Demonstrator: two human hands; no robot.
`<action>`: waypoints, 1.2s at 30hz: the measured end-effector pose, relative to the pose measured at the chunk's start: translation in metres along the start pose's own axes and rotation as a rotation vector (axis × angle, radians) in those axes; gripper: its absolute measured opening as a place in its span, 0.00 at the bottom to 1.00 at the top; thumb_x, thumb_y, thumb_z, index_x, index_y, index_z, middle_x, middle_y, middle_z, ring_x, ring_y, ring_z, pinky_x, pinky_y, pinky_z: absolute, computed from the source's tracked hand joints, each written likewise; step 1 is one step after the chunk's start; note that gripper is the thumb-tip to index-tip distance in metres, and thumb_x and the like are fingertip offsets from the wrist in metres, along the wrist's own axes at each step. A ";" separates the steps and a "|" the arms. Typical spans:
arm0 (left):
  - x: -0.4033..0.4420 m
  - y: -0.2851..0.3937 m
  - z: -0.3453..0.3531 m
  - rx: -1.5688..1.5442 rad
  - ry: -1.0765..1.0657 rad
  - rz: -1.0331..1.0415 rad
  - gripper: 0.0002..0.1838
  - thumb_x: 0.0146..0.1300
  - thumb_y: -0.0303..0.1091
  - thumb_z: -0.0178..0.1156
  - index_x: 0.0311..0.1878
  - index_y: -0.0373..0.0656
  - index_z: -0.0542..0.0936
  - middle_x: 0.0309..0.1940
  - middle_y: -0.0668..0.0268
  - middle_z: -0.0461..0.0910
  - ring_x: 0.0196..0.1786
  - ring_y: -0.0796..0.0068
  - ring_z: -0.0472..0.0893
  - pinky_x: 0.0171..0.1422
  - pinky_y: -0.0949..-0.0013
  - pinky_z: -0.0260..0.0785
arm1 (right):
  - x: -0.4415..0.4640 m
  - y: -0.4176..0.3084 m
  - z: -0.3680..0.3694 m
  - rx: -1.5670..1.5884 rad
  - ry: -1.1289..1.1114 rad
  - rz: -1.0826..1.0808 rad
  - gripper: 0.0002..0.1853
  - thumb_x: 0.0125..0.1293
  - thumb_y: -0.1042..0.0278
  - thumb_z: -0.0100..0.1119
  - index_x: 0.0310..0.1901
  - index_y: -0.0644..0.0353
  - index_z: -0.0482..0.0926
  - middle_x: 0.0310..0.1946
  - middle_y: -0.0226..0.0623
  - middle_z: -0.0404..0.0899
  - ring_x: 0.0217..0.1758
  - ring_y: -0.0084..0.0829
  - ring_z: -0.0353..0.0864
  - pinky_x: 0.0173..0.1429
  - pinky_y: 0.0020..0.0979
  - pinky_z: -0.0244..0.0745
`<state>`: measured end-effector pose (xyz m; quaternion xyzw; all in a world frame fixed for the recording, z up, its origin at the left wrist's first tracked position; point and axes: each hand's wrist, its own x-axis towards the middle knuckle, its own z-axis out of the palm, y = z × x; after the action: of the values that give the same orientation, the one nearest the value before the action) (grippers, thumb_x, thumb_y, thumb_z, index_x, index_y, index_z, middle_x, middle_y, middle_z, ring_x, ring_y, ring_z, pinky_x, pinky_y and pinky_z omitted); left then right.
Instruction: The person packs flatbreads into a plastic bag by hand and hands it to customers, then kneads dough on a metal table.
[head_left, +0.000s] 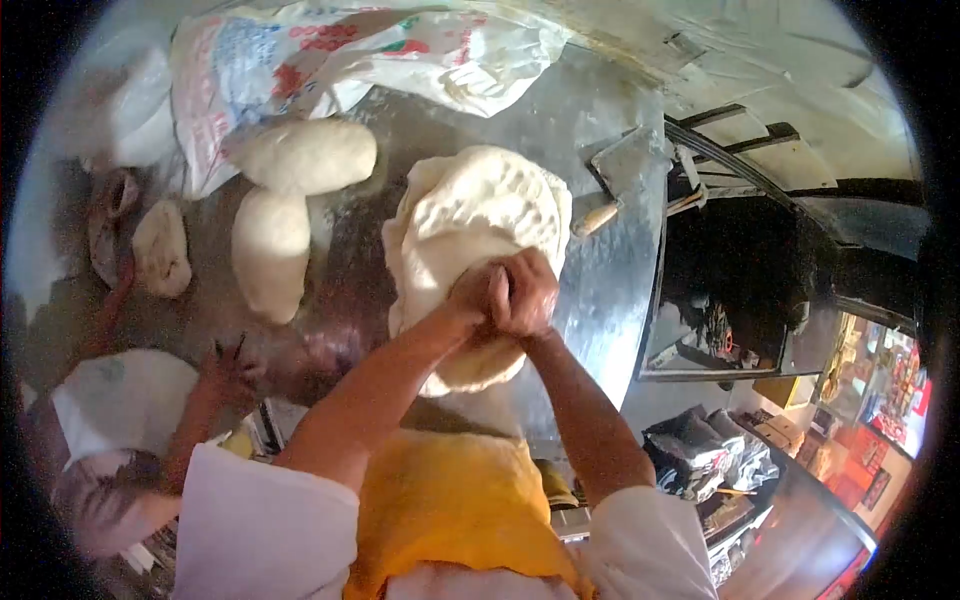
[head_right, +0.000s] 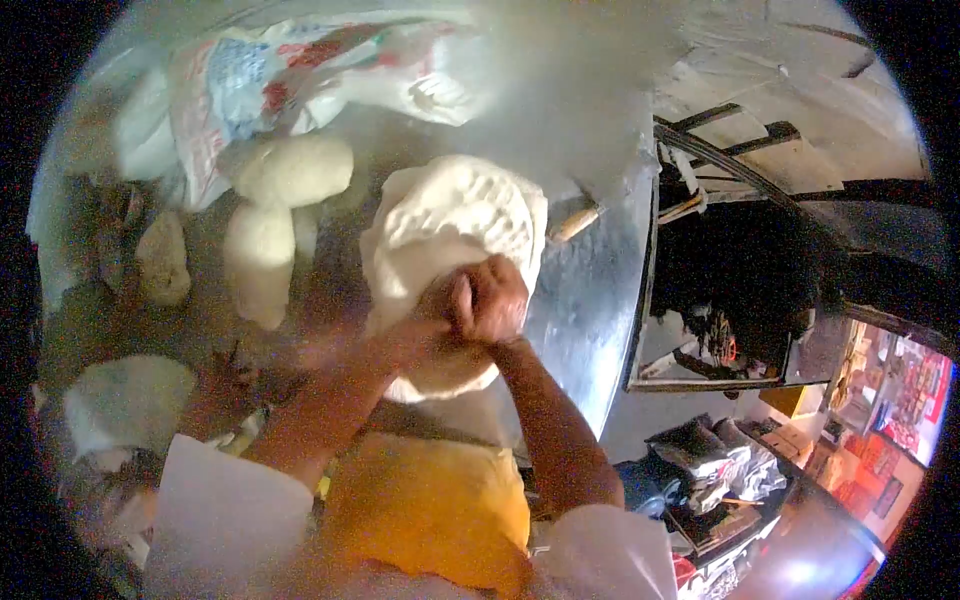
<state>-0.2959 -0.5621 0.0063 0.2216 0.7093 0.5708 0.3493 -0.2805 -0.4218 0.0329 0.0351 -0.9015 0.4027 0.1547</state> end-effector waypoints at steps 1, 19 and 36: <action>-0.017 0.004 0.004 -0.470 0.007 -0.014 0.22 0.69 0.40 0.62 0.59 0.35 0.76 0.56 0.52 0.79 0.65 0.53 0.76 0.76 0.53 0.65 | -0.001 -0.011 -0.002 0.038 -0.017 0.094 0.07 0.63 0.67 0.59 0.37 0.61 0.82 0.33 0.47 0.76 0.37 0.52 0.79 0.43 0.50 0.78; -0.031 0.017 -0.044 0.206 0.305 0.072 0.23 0.59 0.43 0.72 0.52 0.41 0.77 0.46 0.59 0.82 0.53 0.57 0.81 0.61 0.57 0.74 | 0.046 -0.070 0.021 0.039 -0.235 0.032 0.08 0.63 0.65 0.65 0.37 0.60 0.82 0.32 0.46 0.79 0.37 0.51 0.83 0.42 0.46 0.80; 0.109 -0.010 -0.145 0.300 0.176 0.013 0.27 0.58 0.49 0.69 0.53 0.39 0.76 0.49 0.51 0.80 0.56 0.48 0.80 0.59 0.51 0.73 | 0.167 0.033 0.074 -0.025 -0.138 -0.150 0.09 0.59 0.61 0.65 0.35 0.57 0.81 0.34 0.45 0.79 0.34 0.50 0.81 0.40 0.46 0.80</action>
<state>-0.4755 -0.5817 -0.0143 0.2252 0.8128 0.4780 0.2453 -0.4639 -0.4438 0.0146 0.1281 -0.9097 0.3756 0.1223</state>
